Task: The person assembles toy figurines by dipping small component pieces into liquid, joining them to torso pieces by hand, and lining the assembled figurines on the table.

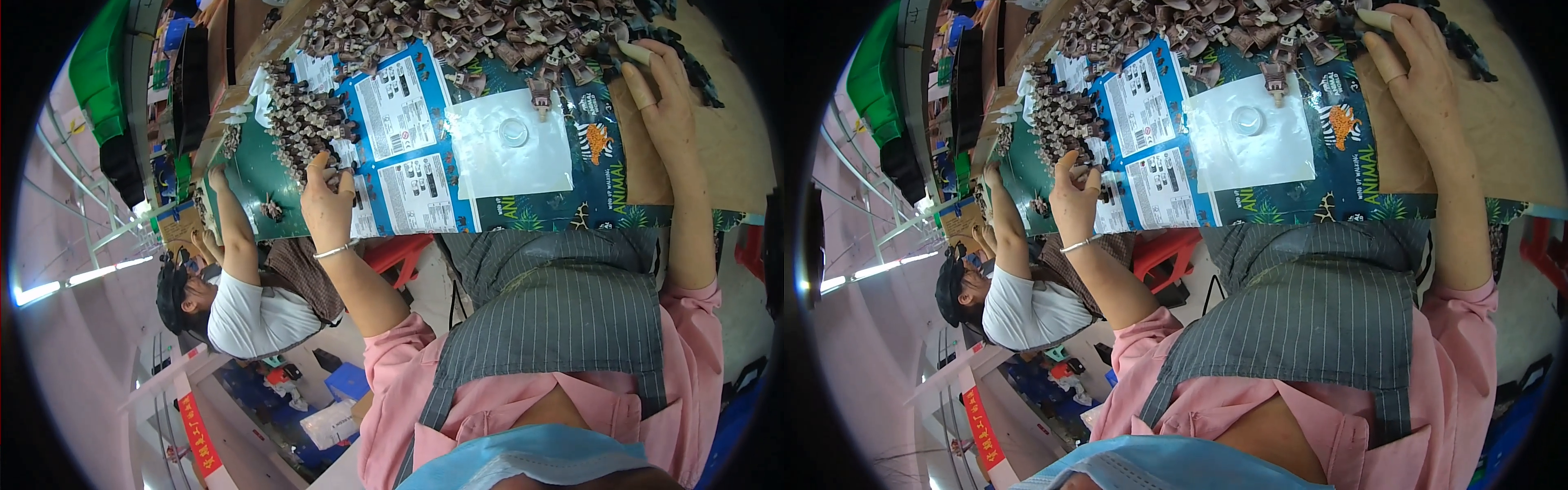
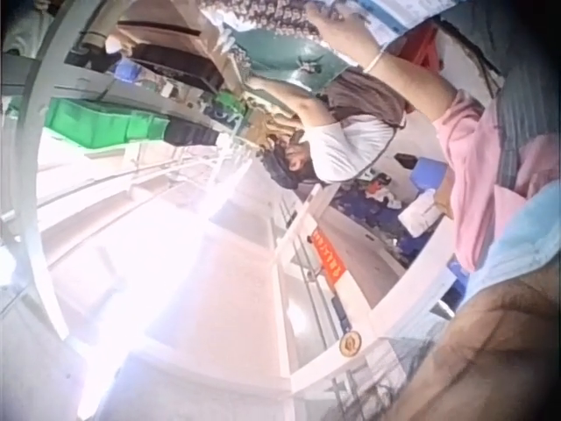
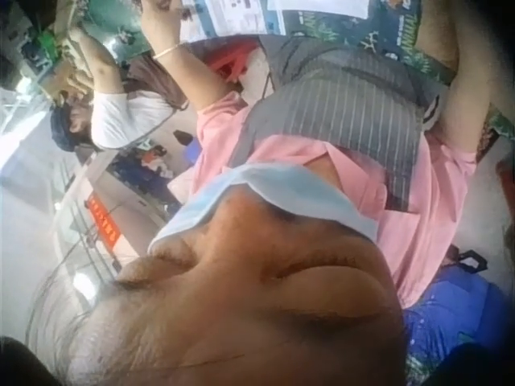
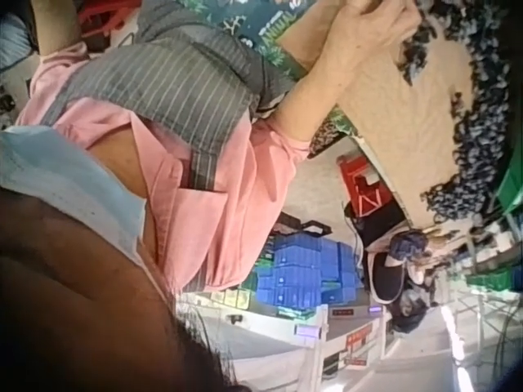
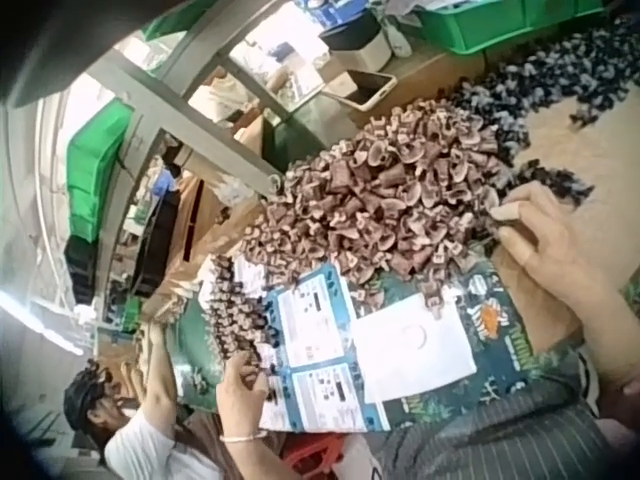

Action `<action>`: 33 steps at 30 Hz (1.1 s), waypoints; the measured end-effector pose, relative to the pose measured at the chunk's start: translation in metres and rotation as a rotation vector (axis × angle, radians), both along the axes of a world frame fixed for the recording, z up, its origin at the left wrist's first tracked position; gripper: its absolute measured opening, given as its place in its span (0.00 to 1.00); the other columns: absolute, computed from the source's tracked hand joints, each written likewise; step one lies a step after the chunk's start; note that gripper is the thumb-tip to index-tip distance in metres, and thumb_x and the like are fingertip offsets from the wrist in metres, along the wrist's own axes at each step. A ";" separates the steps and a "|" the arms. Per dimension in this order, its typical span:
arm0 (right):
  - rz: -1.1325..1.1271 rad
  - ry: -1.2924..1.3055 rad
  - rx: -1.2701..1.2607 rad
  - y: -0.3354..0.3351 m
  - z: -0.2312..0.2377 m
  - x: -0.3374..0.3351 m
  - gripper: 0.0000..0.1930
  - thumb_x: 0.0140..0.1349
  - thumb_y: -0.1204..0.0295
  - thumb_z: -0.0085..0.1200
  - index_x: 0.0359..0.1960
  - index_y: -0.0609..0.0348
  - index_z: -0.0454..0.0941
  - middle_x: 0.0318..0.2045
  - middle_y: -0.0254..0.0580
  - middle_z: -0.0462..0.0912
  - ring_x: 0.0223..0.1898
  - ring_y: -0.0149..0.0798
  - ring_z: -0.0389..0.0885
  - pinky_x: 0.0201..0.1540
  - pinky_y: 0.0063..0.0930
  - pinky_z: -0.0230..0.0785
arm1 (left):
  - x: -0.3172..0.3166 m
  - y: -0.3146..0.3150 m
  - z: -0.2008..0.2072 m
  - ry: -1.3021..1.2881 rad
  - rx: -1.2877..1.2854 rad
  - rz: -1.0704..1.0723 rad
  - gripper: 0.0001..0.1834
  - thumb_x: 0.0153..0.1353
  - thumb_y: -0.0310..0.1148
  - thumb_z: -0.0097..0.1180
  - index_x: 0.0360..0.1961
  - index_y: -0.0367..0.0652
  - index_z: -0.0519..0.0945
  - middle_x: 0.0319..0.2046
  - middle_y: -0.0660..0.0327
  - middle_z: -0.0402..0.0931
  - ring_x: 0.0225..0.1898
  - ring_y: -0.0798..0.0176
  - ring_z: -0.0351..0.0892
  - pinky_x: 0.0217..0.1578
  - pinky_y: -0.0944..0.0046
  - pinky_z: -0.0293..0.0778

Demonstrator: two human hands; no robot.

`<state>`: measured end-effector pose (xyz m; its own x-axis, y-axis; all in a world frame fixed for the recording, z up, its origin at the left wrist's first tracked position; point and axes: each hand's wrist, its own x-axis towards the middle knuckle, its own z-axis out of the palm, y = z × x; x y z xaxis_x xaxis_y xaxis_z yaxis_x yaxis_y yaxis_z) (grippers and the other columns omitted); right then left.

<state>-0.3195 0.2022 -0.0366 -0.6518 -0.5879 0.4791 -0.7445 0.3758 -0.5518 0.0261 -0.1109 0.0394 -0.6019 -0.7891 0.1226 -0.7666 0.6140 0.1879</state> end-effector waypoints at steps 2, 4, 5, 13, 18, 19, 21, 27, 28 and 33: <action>0.014 -0.009 -0.001 0.001 0.001 0.003 0.13 0.66 0.70 0.56 0.50 0.62 0.77 0.50 0.40 0.76 0.51 0.42 0.76 0.53 0.29 0.68 | -0.001 -0.004 0.000 0.003 0.031 0.015 0.23 0.54 0.29 0.65 0.52 0.40 0.77 0.35 0.51 0.84 0.33 0.52 0.85 0.36 0.57 0.79; 0.015 0.002 -0.003 0.001 0.000 0.002 0.13 0.66 0.70 0.56 0.49 0.62 0.77 0.50 0.39 0.76 0.51 0.41 0.76 0.53 0.29 0.68 | 0.002 -0.012 -0.005 0.053 0.031 0.017 0.19 0.54 0.30 0.65 0.48 0.40 0.80 0.35 0.51 0.84 0.32 0.53 0.85 0.36 0.58 0.79; 0.015 0.017 -0.004 0.001 0.000 0.002 0.13 0.66 0.70 0.56 0.49 0.61 0.78 0.50 0.39 0.76 0.51 0.41 0.76 0.53 0.28 0.68 | 0.004 -0.013 -0.007 0.046 0.032 0.015 0.19 0.54 0.30 0.65 0.48 0.40 0.80 0.35 0.51 0.84 0.32 0.53 0.85 0.36 0.58 0.79; 0.040 -0.012 0.009 0.001 0.006 0.007 0.13 0.66 0.70 0.56 0.49 0.61 0.78 0.50 0.38 0.76 0.51 0.40 0.76 0.53 0.28 0.68 | -0.002 -0.004 0.006 0.012 -0.085 -0.008 0.18 0.55 0.30 0.64 0.49 0.41 0.80 0.38 0.53 0.82 0.26 0.60 0.82 0.31 0.60 0.78; 0.048 -0.006 0.020 0.001 0.004 0.005 0.12 0.66 0.70 0.55 0.49 0.61 0.78 0.51 0.38 0.76 0.52 0.40 0.76 0.54 0.28 0.67 | 0.002 0.005 0.005 -0.003 -0.057 -0.024 0.18 0.57 0.33 0.64 0.49 0.44 0.80 0.38 0.54 0.81 0.27 0.58 0.82 0.31 0.59 0.78; 0.041 0.000 0.026 0.001 0.005 0.006 0.12 0.66 0.70 0.55 0.49 0.61 0.78 0.51 0.38 0.76 0.52 0.40 0.76 0.54 0.28 0.67 | 0.001 0.013 0.006 -0.089 -0.101 -0.032 0.18 0.57 0.36 0.64 0.49 0.46 0.80 0.38 0.54 0.81 0.30 0.56 0.82 0.33 0.56 0.77; 0.035 0.006 0.034 0.001 0.004 0.006 0.12 0.66 0.70 0.55 0.49 0.61 0.78 0.51 0.38 0.76 0.52 0.40 0.76 0.54 0.28 0.68 | 0.003 0.021 -0.005 -0.232 -0.216 -0.094 0.22 0.56 0.41 0.63 0.53 0.51 0.78 0.38 0.56 0.78 0.37 0.49 0.80 0.37 0.49 0.74; 0.050 -0.042 0.022 0.000 0.003 0.007 0.13 0.66 0.70 0.55 0.50 0.60 0.78 0.51 0.37 0.76 0.52 0.39 0.76 0.54 0.28 0.68 | -0.005 0.035 -0.027 -0.240 -0.263 -0.170 0.31 0.54 0.28 0.58 0.62 0.52 0.71 0.41 0.52 0.73 0.35 0.48 0.79 0.35 0.50 0.75; 0.049 -0.031 0.020 0.000 0.002 0.007 0.13 0.67 0.70 0.55 0.50 0.60 0.78 0.51 0.37 0.76 0.52 0.39 0.76 0.54 0.27 0.68 | -0.007 0.038 -0.028 -0.224 -0.209 -0.182 0.32 0.55 0.23 0.57 0.63 0.50 0.70 0.44 0.51 0.73 0.37 0.48 0.79 0.34 0.52 0.77; 0.040 -0.009 0.026 0.000 0.002 0.005 0.13 0.67 0.70 0.55 0.50 0.61 0.78 0.51 0.37 0.76 0.52 0.38 0.76 0.54 0.26 0.68 | -0.013 0.048 -0.033 0.148 -0.060 -0.273 0.28 0.58 0.20 0.59 0.61 0.47 0.73 0.44 0.52 0.78 0.37 0.57 0.83 0.35 0.63 0.79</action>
<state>-0.3140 0.2027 -0.0347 -0.6313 -0.6261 0.4576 -0.7546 0.3599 -0.5486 0.0130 -0.0629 0.0067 -0.7624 -0.5896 0.2664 -0.5391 0.8066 0.2423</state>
